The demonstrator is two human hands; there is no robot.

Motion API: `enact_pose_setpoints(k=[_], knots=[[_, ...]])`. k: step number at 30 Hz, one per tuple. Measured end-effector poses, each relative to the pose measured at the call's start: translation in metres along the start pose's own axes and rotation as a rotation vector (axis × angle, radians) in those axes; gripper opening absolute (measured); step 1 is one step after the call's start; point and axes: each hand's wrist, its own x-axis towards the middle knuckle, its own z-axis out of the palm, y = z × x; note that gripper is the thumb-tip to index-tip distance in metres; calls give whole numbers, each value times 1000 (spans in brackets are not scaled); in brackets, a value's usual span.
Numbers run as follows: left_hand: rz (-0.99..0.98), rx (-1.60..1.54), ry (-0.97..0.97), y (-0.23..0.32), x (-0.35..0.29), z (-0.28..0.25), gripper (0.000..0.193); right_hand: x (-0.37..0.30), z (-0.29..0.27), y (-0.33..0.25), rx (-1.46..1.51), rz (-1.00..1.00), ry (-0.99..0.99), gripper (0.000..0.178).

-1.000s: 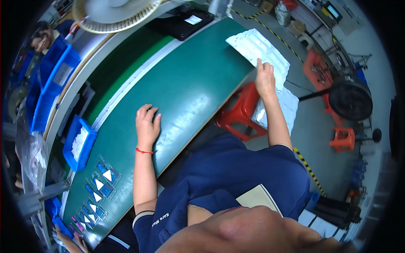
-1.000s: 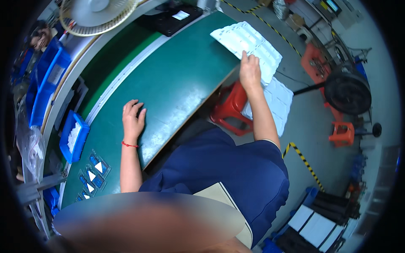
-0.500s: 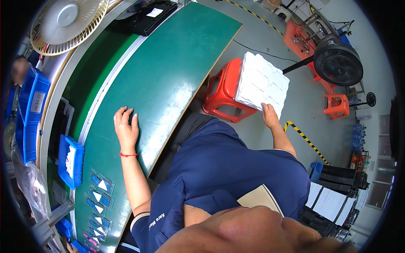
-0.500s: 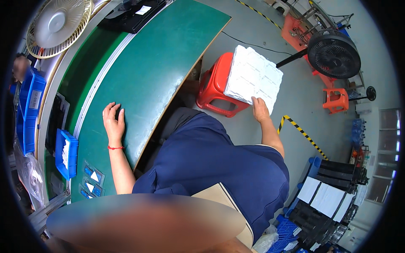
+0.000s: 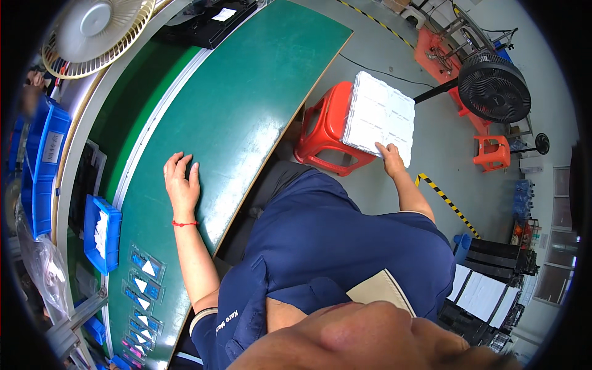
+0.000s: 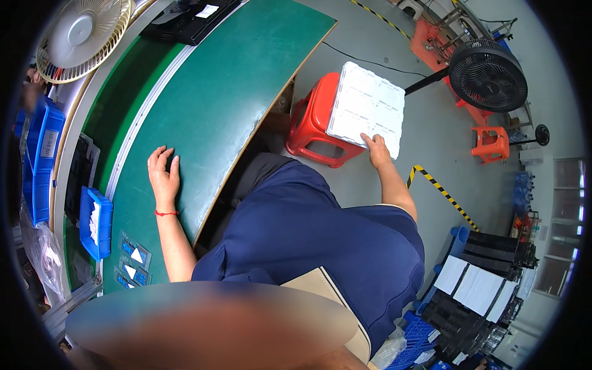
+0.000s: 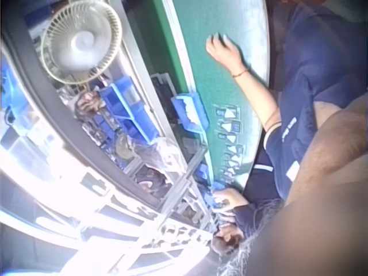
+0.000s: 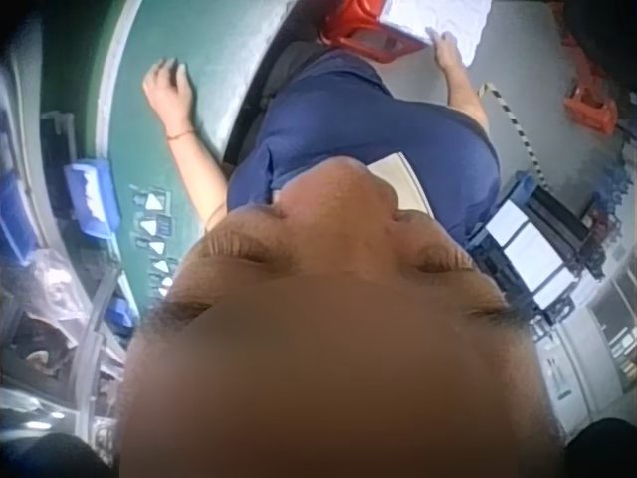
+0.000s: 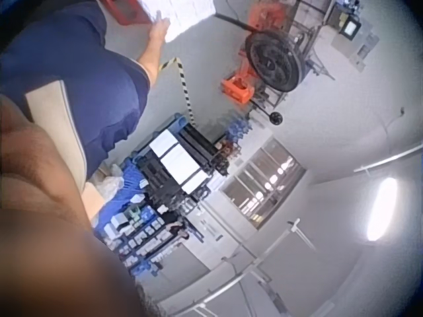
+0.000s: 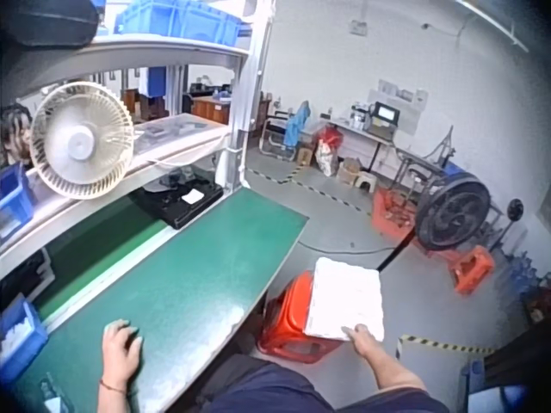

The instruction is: The person assembles small electronic components by placing blue circuit boards into clear plastic clamshell cases, adding white triangular inserts, and closing the cases. They then place the finished units into a white foam tray and occasionally retrieve new cases from a cardboard box.

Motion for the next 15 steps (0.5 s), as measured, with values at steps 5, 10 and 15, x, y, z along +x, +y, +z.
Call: enact_pose_setpoints(k=[5,10,15], knots=[[3,-4,-4,0,0,0,24,3,-2,5,-11,27,-25,71],[7,-17,2,-1,1,0,24,14,-7,3,-31,54,-30,67],[1,-31,14,0,1,0,23,10,-10,-7,-45,-5,-110,65]])
